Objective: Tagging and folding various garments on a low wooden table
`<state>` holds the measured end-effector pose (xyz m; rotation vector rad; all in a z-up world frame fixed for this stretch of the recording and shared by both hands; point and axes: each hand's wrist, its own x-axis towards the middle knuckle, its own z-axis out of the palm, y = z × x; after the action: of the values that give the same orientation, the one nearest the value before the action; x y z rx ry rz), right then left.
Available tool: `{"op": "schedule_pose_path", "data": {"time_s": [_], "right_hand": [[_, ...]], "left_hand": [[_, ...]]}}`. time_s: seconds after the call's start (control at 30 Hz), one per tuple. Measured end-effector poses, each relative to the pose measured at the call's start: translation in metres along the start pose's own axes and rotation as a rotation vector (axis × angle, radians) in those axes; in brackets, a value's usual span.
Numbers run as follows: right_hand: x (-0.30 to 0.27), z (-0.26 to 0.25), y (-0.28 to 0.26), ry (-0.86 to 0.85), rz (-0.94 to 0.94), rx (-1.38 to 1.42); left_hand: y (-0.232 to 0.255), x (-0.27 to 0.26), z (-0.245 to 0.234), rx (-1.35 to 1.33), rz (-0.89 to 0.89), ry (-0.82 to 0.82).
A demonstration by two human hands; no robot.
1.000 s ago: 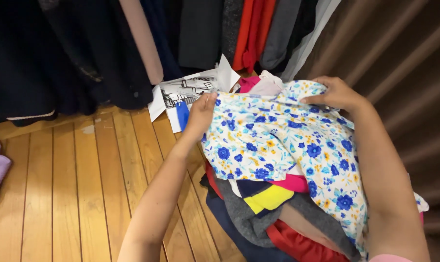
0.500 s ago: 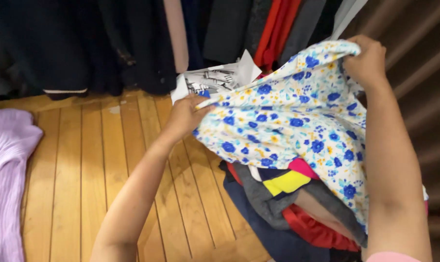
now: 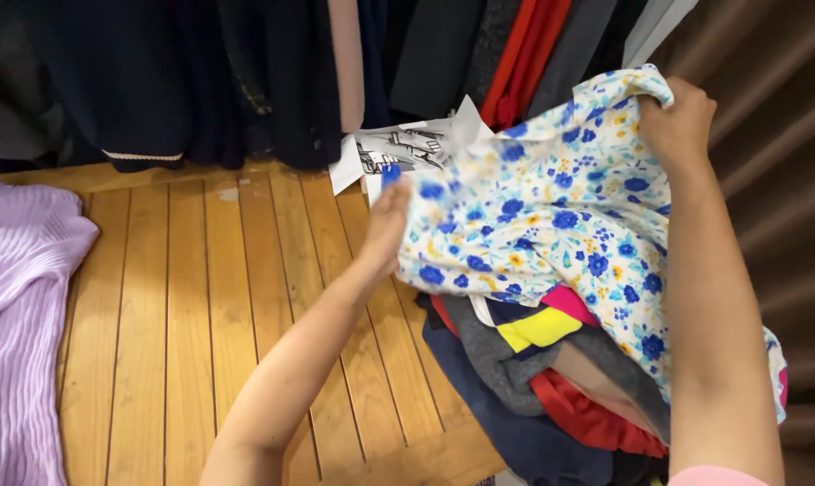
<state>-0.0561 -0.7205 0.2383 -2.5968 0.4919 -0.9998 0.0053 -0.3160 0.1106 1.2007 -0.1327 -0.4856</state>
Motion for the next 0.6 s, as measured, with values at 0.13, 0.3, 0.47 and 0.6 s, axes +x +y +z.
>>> {"op": "schedule_pose_path", "data": {"time_s": [0.13,0.3,0.47,0.6], "right_hand": [[0.005,0.011,0.028,-0.021,-0.064,-0.057],[0.001,0.016,0.039,0.008,-0.053,-0.03],[0.004,0.025,0.05,0.078,-0.07,-0.002],[-0.004,0.026,0.048,0.073,-0.037,-0.012]], "left_hand": [[0.014,-0.031,-0.004,0.299,-0.288,-0.309],[-0.006,-0.024,-0.015,0.388,0.215,0.016],[-0.005,-0.019,-0.022,0.645,1.098,0.06],[-0.025,0.001,-0.017,0.439,0.806,0.011]]}}
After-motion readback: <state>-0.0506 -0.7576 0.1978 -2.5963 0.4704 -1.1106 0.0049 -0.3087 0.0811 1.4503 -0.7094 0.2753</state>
